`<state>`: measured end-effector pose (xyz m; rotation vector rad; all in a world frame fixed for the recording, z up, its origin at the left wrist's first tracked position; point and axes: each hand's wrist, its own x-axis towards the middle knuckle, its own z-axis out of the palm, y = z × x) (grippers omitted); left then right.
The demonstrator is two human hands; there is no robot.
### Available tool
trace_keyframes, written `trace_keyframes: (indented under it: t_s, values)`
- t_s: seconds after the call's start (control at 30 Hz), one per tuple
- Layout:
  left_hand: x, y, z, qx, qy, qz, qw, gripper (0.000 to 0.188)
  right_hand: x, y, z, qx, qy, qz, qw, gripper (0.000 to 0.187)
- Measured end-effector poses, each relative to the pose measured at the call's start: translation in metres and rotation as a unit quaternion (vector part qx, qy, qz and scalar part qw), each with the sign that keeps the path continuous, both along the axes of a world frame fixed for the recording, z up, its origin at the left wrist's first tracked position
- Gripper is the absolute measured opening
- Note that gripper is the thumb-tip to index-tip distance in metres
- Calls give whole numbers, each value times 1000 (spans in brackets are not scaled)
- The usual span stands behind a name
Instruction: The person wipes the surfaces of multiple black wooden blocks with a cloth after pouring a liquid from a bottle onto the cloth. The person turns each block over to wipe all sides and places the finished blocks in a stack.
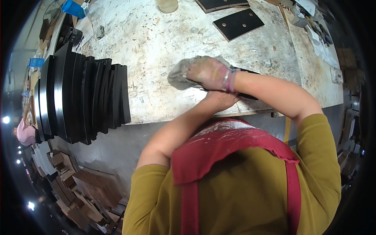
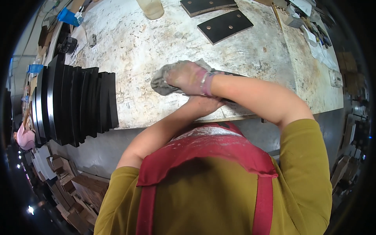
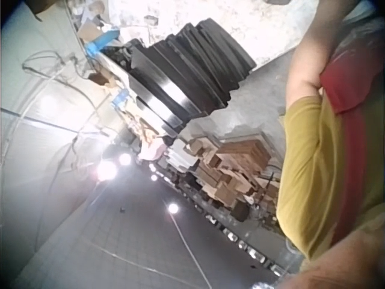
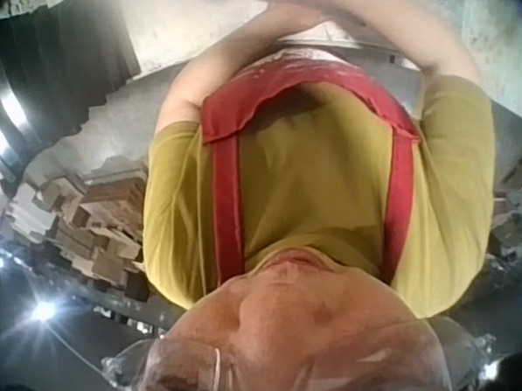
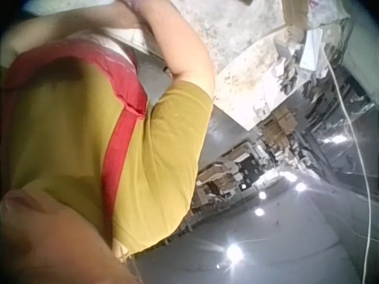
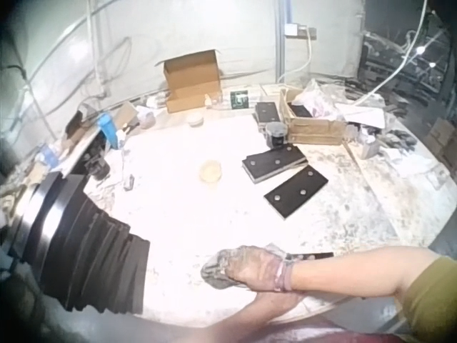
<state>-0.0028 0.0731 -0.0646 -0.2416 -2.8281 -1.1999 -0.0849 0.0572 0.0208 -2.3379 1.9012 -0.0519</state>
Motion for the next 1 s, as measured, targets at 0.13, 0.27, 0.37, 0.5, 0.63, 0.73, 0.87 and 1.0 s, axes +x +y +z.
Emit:
trace_keyframes:
  t_s: [0.13, 0.27, 0.37, 0.5, 0.63, 0.73, 0.87, 1.0]
  values:
    - [-3, -10, 32, -127, -6, -44, 991, 66, -15, -19, -7, -71, -66, -38, 995, 14]
    - [2, -5, 7, -117, -20, -48, 992, 62, -14, 5, 11, -30, -59, 17, 998, 15]
    - [3, -1, 4, -58, 32, -32, 997, 57, -4, 7, 14, -86, -58, 17, 994, 16]
    - [-4, -7, 36, -130, -60, -52, 988, 60, -25, -16, -2, -46, -35, -91, 994, 14]
    - [0, -3, -1, 7, -57, -42, 997, 62, -10, 7, 19, 1, -60, 103, 993, 19]
    - [1, 3, -15, -18, -23, -24, 999, 59, 2, -5, 7, 18, -40, 48, 998, 15]
    - [-4, -5, 27, -26, -13, 0, 1000, 55, 1, -24, -2, -23, -74, -3, 997, 16]
    - [1, -4, -8, 55, -104, -33, 992, 54, -5, -1, 19, 5, -88, 56, 995, 17]
